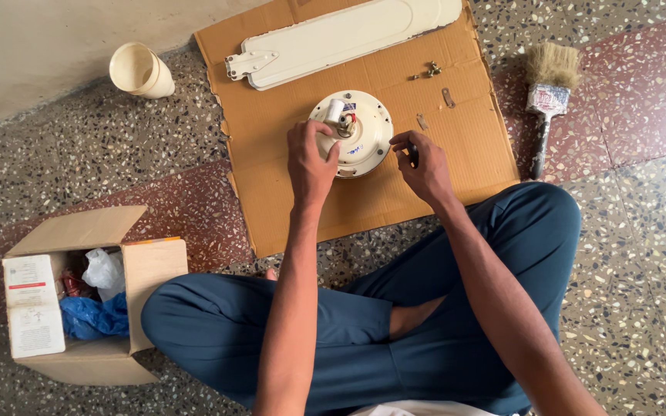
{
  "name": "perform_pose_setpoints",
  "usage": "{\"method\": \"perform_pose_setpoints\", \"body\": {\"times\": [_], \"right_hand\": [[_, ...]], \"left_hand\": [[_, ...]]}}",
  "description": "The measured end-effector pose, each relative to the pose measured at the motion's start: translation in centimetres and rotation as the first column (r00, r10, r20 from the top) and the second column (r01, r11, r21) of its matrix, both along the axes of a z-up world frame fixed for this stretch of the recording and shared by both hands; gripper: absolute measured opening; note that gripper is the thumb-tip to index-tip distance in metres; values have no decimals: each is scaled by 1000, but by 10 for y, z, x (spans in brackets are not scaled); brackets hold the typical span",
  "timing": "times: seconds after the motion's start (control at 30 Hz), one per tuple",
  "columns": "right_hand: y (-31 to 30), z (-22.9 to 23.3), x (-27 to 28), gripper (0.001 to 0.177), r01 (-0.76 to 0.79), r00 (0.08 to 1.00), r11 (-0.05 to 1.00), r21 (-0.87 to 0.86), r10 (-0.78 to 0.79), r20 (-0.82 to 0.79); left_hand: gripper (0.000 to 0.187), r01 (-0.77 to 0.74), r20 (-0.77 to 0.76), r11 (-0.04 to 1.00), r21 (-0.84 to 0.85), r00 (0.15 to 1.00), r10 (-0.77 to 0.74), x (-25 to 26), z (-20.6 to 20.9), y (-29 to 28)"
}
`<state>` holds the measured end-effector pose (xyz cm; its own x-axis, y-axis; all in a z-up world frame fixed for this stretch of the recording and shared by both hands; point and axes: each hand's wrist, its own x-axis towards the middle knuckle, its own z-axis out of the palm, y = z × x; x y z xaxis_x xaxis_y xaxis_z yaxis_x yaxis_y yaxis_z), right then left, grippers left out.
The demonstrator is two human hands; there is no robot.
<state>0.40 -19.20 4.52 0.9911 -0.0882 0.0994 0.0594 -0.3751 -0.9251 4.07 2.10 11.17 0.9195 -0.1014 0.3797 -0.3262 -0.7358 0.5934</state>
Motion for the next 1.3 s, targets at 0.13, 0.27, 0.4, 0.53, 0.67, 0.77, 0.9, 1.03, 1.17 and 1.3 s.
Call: {"method": "perform_pose_setpoints", "body": {"times": [0.13, 0.27, 0.4, 0.53, 0.67, 0.77, 0.9, 1.03, 1.17, 1.3], "right_hand": [[-1, -1, 0, 23, 4, 1000, 1000, 3, -4, 16], [2, -1, 2, 21, 15, 999, 999, 29, -17, 36], [2, 2, 1, 26, -6, 999, 992, 123, 1, 35], [-1, 9, 1, 30, -23, 999, 974, 224, 17, 28], [-11, 16, 1, 34, 7, 996, 939, 345, 24, -87], [-27, 17, 3, 31, 13, 968, 863, 506, 116, -223], [-41, 9, -1, 26, 26, 985, 747, 664, 94, -144], [-47, 1, -1, 22, 29, 998, 773, 633, 14, -63], [-47, 4, 0, 29, 273, 959, 710, 649, -148, -241], [-44, 11, -2, 43, 365, 901, 702, 611, -100, -422]], "left_hand": [[54, -5, 68, 1000, -7, 998, 5, -2, 7, 1], [63, 60, 96, 998, -1, 994, -60, 1, 9, 3], [59, 90, 125, 978, 188, 985, -115, 9, 1, 3], [46, 123, -17, 987, 103, 992, -122, 11, -9, 3], [44, 112, -27, 991, 69, 993, -111, 10, -14, 3], [46, 108, -10, 993, 39, 994, -108, 11, -15, 4], [57, 128, -41, 991, -23, 991, -129, 9, -12, 4], [60, 168, -60, 985, 43, 984, -165, 11, -12, 4], [61, 178, -28, 980, 89, 984, -177, 11, -16, 4], [62, 173, 1, 978, 115, 985, -174, 9, -20, 4]]}}
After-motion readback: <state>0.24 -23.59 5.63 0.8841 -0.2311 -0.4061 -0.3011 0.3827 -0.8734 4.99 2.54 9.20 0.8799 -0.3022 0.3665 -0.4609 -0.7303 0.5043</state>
